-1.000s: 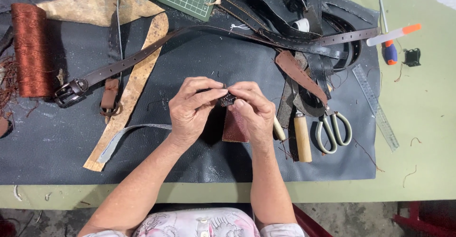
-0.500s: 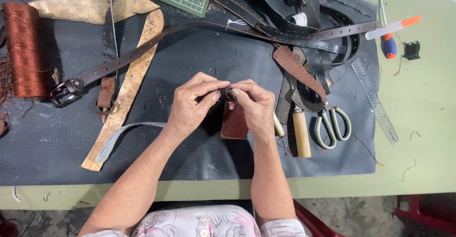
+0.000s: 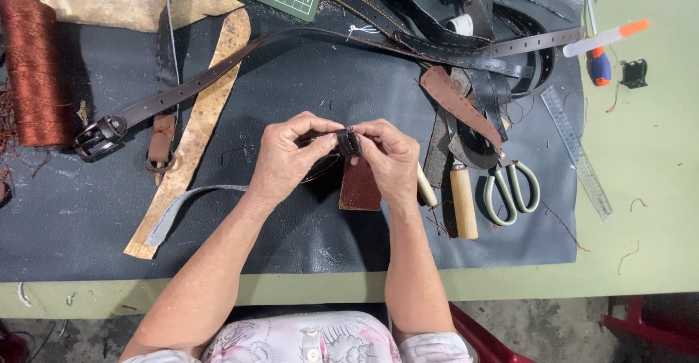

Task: Assembling a leather strap with a buckle using an awl for hole placement

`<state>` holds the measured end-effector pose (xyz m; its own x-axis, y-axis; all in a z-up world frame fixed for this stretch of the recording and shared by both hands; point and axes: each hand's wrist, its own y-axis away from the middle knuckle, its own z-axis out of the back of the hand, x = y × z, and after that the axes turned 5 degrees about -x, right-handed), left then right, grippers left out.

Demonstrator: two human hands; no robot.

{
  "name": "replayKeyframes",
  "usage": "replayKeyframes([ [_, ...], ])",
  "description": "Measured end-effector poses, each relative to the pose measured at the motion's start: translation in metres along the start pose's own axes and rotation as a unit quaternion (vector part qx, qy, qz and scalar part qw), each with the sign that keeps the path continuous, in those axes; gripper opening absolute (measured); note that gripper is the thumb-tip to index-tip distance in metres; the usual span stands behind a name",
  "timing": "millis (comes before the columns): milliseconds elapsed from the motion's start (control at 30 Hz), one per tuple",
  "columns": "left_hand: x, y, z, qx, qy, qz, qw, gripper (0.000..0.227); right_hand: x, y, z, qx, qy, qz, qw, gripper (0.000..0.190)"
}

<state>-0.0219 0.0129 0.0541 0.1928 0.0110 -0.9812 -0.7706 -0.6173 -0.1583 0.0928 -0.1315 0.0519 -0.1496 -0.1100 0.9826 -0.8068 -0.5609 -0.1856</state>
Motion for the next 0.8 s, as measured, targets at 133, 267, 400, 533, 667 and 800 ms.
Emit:
replayKeyframes([
  [133, 0.006, 0.002, -0.004, -0.008, 0.016, 0.036, 0.999, 0.016, -0.029, -0.002, 0.007, 0.022, -0.029, -0.022, 0.999, 0.006],
  [267, 0.009, 0.003, -0.008, -0.027, 0.037, 0.092, 0.995, 0.017, -0.033, -0.001, 0.007, 0.027, -0.062, -0.059, 0.996, 0.006],
  [400, 0.023, 0.004, -0.005, -0.018, 0.044, 0.106, 0.993, 0.022, -0.027, 0.001, 0.004, 0.023, -0.08, -0.117, 0.99, 0.007],
  [533, 0.018, 0.002, -0.004, 0.002, 0.044, 0.101, 0.994, 0.029, -0.024, -0.001, 0.005, 0.027, -0.065, -0.131, 0.989, 0.007],
  [667, 0.011, 0.002, -0.005, 0.009, 0.014, 0.109, 0.994, 0.025, -0.03, -0.002, 0.01, 0.052, -0.009, -0.126, 0.991, 0.007],
  [800, 0.013, 0.001, -0.003, 0.012, -0.02, 0.108, 0.994, 0.024, -0.032, -0.004, 0.014, 0.071, 0.026, -0.119, 0.99, 0.008],
])
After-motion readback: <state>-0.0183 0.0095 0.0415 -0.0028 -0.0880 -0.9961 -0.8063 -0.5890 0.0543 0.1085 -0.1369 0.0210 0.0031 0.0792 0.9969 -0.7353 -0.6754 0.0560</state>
